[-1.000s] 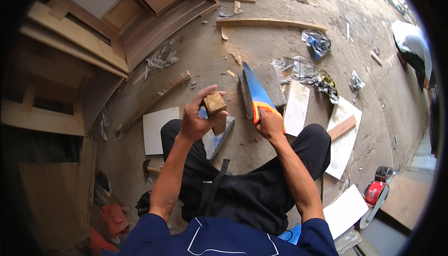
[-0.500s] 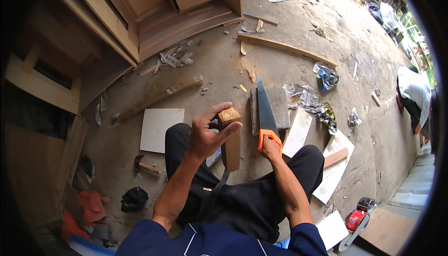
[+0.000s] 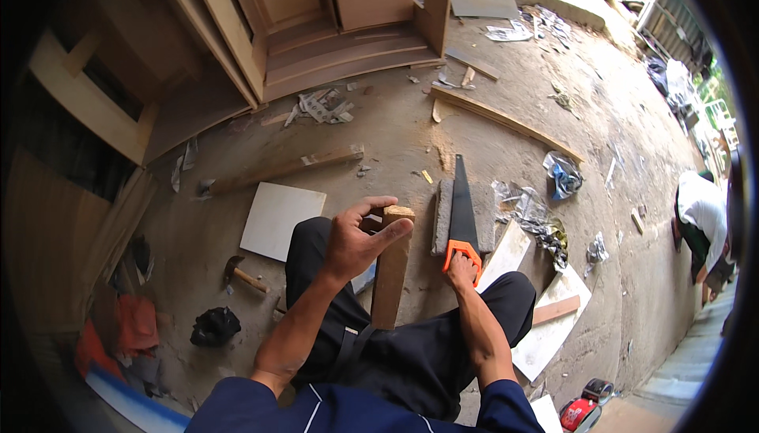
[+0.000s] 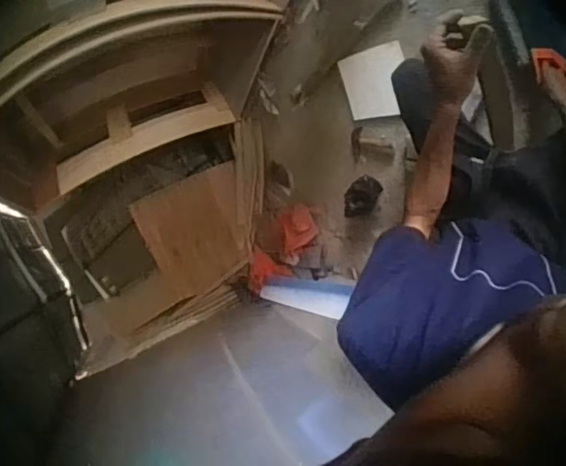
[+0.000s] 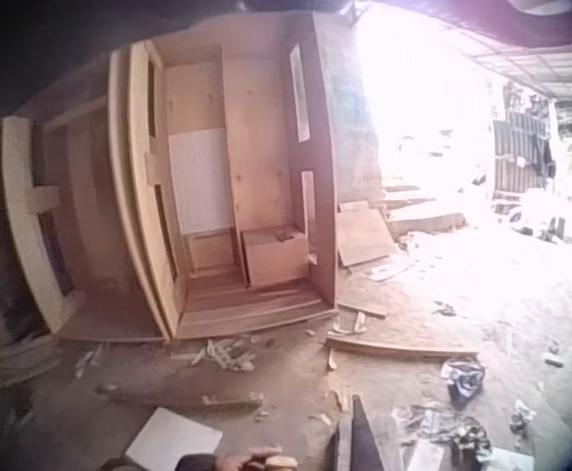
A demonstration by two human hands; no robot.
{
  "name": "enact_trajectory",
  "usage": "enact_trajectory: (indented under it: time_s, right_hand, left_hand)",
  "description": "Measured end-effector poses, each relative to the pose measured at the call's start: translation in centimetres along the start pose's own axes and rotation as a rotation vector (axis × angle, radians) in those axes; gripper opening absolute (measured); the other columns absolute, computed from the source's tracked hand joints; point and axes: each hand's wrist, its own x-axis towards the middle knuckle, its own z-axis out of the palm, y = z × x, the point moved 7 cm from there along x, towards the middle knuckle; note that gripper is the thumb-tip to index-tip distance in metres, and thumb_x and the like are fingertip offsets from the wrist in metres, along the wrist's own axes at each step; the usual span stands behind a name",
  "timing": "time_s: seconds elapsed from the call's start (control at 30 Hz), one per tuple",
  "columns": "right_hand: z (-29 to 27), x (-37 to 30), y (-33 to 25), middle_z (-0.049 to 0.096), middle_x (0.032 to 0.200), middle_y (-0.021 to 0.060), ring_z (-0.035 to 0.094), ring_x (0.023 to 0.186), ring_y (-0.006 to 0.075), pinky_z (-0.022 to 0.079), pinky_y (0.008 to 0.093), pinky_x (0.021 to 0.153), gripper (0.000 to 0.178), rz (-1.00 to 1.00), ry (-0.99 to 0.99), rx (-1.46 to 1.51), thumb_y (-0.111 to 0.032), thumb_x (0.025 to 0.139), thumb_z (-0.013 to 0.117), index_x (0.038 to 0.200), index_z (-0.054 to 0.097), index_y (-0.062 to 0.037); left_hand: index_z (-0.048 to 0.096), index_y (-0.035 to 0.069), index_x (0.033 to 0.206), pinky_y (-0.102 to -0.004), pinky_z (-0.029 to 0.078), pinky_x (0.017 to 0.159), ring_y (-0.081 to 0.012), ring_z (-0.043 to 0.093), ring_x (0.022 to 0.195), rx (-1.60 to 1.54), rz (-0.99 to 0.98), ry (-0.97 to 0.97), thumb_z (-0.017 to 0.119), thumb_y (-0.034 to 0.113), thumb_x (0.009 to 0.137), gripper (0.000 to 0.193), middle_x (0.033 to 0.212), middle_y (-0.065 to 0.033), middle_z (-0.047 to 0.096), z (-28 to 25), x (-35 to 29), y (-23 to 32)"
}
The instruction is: The person sits on the floor and uses a hand saw to cut small pieces of wood. They repeatedly pick up wood pieces, position them on a concrete block, and saw them into smaller segments, occasionally stacking the cut pieces.
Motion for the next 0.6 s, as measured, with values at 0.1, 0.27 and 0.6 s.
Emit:
enact_trajectory:
  time_s: [0.1, 0.27, 0.6]
  right_hand:
    - [-0.9, 0.6, -0.9, 0.067, 0.107, 0.0070, 0.061, 0.108, 0.0276, 0.047, 0.0479, 0.084, 0.033, 0.056, -0.009, -0.024, -0.026, 0.087, 0.059, 0.116, 0.057, -0.0095]
    - [-0.5, 1.9, -0.6, 0.066, 0.111, 0.0109, 0.061, 0.109, 0.0308, 0.046, 0.0487, 0.085, 0.031, 0.157, 0.000, -0.003, -0.026, 0.087, 0.060, 0.112, 0.063, -0.0088]
    - [-0.2, 1.0, -1.5, 0.068, 0.107, 0.0133, 0.062, 0.107, 0.0314, 0.044, 0.0517, 0.086, 0.030, 0.043, -0.069, 0.025, -0.028, 0.086, 0.056, 0.105, 0.067, -0.0079]
  left_hand:
    - [0.065, -0.003, 0.112, -0.0235, 0.054, 0.068, -0.0096, 0.067, 0.078, 0.107, -0.008, 0.057, 0.079, 0.038, 0.080, 0.054, 0.087, -0.0092, 0.072, -1.0, -0.5, 0.2]
    - [0.066, -0.002, 0.108, -0.0268, 0.055, 0.069, -0.0130, 0.068, 0.077, 0.183, 0.023, 0.179, 0.081, 0.041, 0.076, 0.056, 0.086, -0.0108, 0.072, -1.8, -1.0, 0.3]
    - [0.063, -0.002, 0.113, -0.0278, 0.053, 0.078, -0.0133, 0.065, 0.084, 0.248, -0.056, 0.336, 0.082, 0.027, 0.078, 0.050, 0.092, -0.0092, 0.070, -2.0, -3.6, -1.2]
